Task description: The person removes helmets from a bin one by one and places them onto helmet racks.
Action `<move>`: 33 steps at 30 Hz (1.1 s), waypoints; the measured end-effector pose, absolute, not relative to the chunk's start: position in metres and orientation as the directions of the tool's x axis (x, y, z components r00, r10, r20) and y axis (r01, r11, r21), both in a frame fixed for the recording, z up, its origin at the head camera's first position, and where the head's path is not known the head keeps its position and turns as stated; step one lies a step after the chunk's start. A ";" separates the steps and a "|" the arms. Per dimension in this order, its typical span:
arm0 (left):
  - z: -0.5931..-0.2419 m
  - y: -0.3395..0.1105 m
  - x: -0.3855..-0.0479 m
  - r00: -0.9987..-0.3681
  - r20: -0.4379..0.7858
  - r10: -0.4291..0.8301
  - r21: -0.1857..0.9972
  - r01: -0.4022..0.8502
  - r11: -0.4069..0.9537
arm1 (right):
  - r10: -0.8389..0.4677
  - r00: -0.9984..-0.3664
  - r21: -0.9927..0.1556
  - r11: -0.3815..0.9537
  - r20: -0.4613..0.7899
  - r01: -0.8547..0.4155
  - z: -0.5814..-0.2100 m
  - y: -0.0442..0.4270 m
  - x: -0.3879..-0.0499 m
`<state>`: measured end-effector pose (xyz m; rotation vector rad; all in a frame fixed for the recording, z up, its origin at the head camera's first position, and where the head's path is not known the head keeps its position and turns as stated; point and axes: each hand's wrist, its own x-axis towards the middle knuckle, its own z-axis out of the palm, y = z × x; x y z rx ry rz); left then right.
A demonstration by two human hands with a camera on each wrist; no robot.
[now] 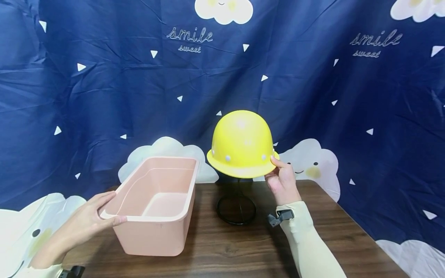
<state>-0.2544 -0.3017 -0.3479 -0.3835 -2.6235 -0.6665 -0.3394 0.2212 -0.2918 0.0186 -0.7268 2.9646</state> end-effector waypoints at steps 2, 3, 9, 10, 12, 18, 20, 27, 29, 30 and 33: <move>-0.348 -0.301 -0.255 -0.878 0.451 0.161 0.392 0.357 0.848 | 0.087 -0.996 -0.460 -0.883 0.030 -0.091 -0.293 0.222 -0.339; -0.348 -0.301 -0.255 -0.877 0.452 0.161 0.392 0.358 0.848 | 0.085 -0.996 -0.461 -0.883 0.029 -0.089 -0.294 0.222 -0.338; -0.349 -0.301 -0.254 -0.879 0.449 0.159 0.398 0.357 0.845 | 0.077 -0.997 -0.476 -0.877 0.011 -0.073 -0.296 0.222 -0.337; -0.348 -0.301 -0.254 -0.880 0.447 0.160 0.399 0.356 0.845 | 0.077 -0.997 -0.481 -0.874 0.006 -0.071 -0.295 0.223 -0.336; -0.349 -0.301 -0.254 -0.880 0.447 0.159 0.400 0.355 0.845 | 0.069 -0.998 -0.490 -0.870 0.000 -0.060 -0.295 0.224 -0.336; -0.349 -0.301 -0.254 -0.881 0.444 0.163 0.406 0.360 0.840 | 0.035 -0.999 -0.503 -0.864 0.000 -0.030 -0.295 0.229 -0.335; -0.349 -0.301 -0.254 -0.883 0.441 0.162 0.405 0.357 0.842 | 0.024 -1.000 -0.502 -0.865 0.000 -0.021 -0.297 0.231 -0.336; -0.347 -0.301 -0.253 -0.884 0.436 0.167 0.409 0.360 0.839 | 0.003 -1.000 -0.518 -0.855 -0.009 0.002 -0.301 0.236 -0.339; -0.347 -0.301 -0.253 -0.885 0.434 0.168 0.408 0.360 0.839 | -0.008 -1.000 -0.526 -0.850 -0.005 0.010 -0.301 0.238 -0.340; -0.347 -0.301 -0.253 -0.886 0.433 0.169 0.408 0.360 0.839 | -0.012 -1.000 -0.534 -0.846 -0.003 0.011 -0.301 0.238 -0.339; -0.347 -0.301 -0.254 -0.888 0.428 0.171 0.411 0.359 0.838 | -0.033 -0.999 -0.547 -0.837 0.009 0.023 -0.301 0.240 -0.339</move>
